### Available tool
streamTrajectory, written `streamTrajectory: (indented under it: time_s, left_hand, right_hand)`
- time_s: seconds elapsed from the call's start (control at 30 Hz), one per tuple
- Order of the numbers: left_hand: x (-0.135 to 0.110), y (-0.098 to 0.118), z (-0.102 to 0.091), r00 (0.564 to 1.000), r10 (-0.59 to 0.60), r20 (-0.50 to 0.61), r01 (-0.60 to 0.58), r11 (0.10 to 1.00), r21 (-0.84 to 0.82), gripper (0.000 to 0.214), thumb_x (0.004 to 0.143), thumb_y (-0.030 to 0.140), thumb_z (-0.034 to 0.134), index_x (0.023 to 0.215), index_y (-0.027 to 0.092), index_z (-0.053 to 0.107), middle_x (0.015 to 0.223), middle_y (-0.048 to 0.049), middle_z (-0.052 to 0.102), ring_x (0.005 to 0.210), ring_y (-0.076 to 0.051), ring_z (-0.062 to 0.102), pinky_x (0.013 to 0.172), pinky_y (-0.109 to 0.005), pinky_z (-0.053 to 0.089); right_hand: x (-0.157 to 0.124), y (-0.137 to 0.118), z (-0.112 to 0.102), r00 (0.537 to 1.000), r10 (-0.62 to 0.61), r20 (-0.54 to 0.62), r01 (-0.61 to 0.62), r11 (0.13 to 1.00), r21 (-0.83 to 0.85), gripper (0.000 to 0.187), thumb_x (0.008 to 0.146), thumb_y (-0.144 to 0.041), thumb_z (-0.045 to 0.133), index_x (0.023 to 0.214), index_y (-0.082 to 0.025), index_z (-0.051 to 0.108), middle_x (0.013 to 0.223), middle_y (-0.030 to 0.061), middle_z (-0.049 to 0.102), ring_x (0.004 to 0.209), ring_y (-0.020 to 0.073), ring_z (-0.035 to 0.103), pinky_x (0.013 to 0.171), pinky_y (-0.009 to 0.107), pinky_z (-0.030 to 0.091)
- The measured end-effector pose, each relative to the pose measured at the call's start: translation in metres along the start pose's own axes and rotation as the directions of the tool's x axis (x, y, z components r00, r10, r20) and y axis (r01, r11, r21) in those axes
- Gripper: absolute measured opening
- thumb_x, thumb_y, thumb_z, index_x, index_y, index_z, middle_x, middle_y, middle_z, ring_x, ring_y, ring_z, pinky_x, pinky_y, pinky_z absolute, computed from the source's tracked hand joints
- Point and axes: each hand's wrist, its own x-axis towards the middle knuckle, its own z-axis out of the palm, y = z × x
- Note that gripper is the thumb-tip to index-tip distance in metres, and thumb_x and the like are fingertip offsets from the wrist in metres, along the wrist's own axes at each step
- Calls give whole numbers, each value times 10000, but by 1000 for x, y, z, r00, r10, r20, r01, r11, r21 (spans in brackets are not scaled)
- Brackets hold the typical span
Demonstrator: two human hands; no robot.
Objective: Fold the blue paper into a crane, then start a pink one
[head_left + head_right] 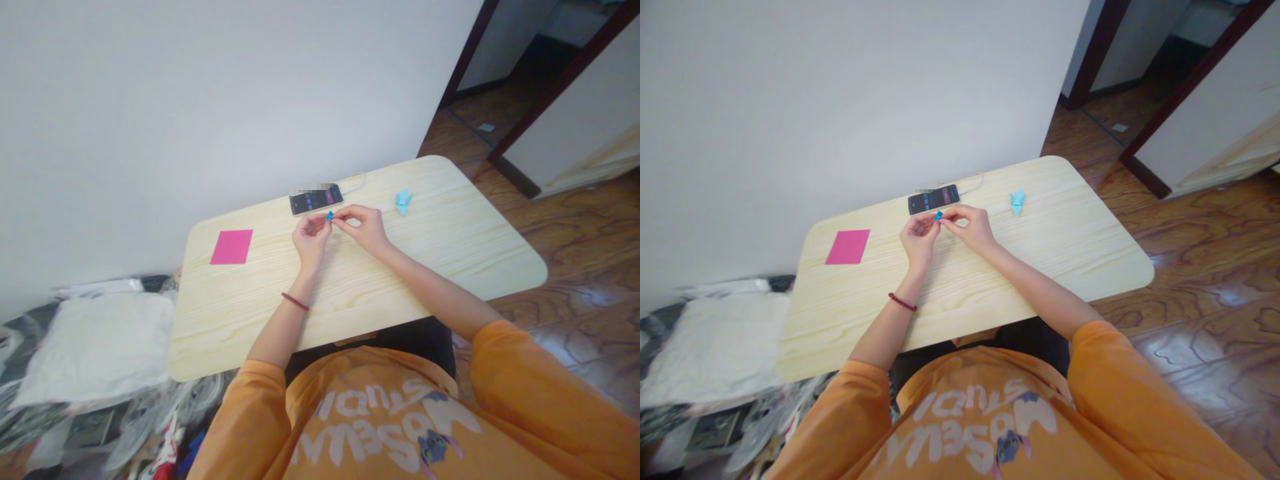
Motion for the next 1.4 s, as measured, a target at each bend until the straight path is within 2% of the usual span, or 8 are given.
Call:
streamTrajectory:
  time_s: [0.2, 0.47, 0.67, 0.87, 1.03, 1.13, 1.3, 1.4]
  left_hand:
    - [-1, -2, 0, 1000, 0, 22, 0, 1000, 13, 195, 710, 296, 759, 848, 175, 694, 866, -52, 746, 787, -155, 707, 801, -321, 575]
    - [-3, 2, 0, 998, 2, 58, -6, 997, 73, 192, 736, 306, 748, 877, 180, 722, 896, -62, 754, 807, -171, 712, 796, -324, 572]
    - [-5, 5, 1, 999, 45, 15, -47, 987, 155, 155, 745, 274, 748, 871, 201, 696, 841, -35, 746, 784, -157, 708, 751, -290, 566]
    - [0, 0, 0, 998, -28, 54, 25, 997, 73, 148, 713, 295, 770, 784, 179, 711, 803, -37, 733, 763, -167, 699, 791, -336, 575]
    - [3, -1, -3, 999, 18, 42, -20, 999, 44, 119, 691, 267, 783, 770, 192, 736, 943, -67, 720, 852, -182, 686, 754, -333, 576]
    - [4, -1, -3, 999, -12, 53, 10, 999, 35, 97, 716, 256, 760, 783, 191, 738, 867, -55, 735, 803, -179, 690, 776, -346, 566]
    - [4, 0, -2, 1000, -19, 5, 18, 997, 77, 152, 723, 275, 763, 822, 190, 686, 813, -30, 731, 781, -168, 697, 793, -320, 547]
    - [3, -1, 1, 999, -51, -1, 51, 998, 35, 280, 720, 286, 771, 905, 213, 575, 779, -4, 709, 739, -148, 696, 748, -287, 544]
  right_hand:
    - [5, 9, 1, 996, 87, 36, -92, 979, 181, 331, 655, -490, 772, 776, -187, 715, 810, 57, 734, 770, 197, 697, 791, 363, 576]
    - [8, 14, 0, 992, 123, 10, -123, 976, 182, 285, 662, -432, 758, 787, -178, 729, 763, 47, 733, 718, 179, 694, 741, 329, 582]
    - [9, 19, 2, 986, 168, 16, -168, 965, 203, 296, 621, -423, 785, 780, -176, 742, 800, 62, 750, 742, 193, 707, 759, 344, 591]
    - [9, 21, 1, 986, 164, 41, -169, 968, 186, 258, 632, -393, 778, 776, -180, 756, 783, 55, 750, 734, 196, 708, 759, 347, 589]
    - [10, 21, 0, 983, 166, 77, -180, 957, 230, 272, 630, -395, 782, 778, -170, 749, 786, 57, 740, 758, 198, 706, 780, 350, 581]
    - [12, 21, -1, 980, 173, 103, -195, 945, 264, 304, 610, -416, 794, 778, -171, 733, 777, 47, 736, 753, 196, 701, 775, 359, 579]
    - [13, 19, -3, 977, 192, 97, -212, 939, 270, 340, 613, -432, 793, 803, -175, 676, 736, 36, 719, 690, 176, 688, 708, 331, 579]
    - [14, 19, -3, 979, 189, 76, -202, 949, 242, 337, 627, -417, 784, 806, -186, 618, 678, 11, 688, 640, 164, 675, 670, 316, 573]
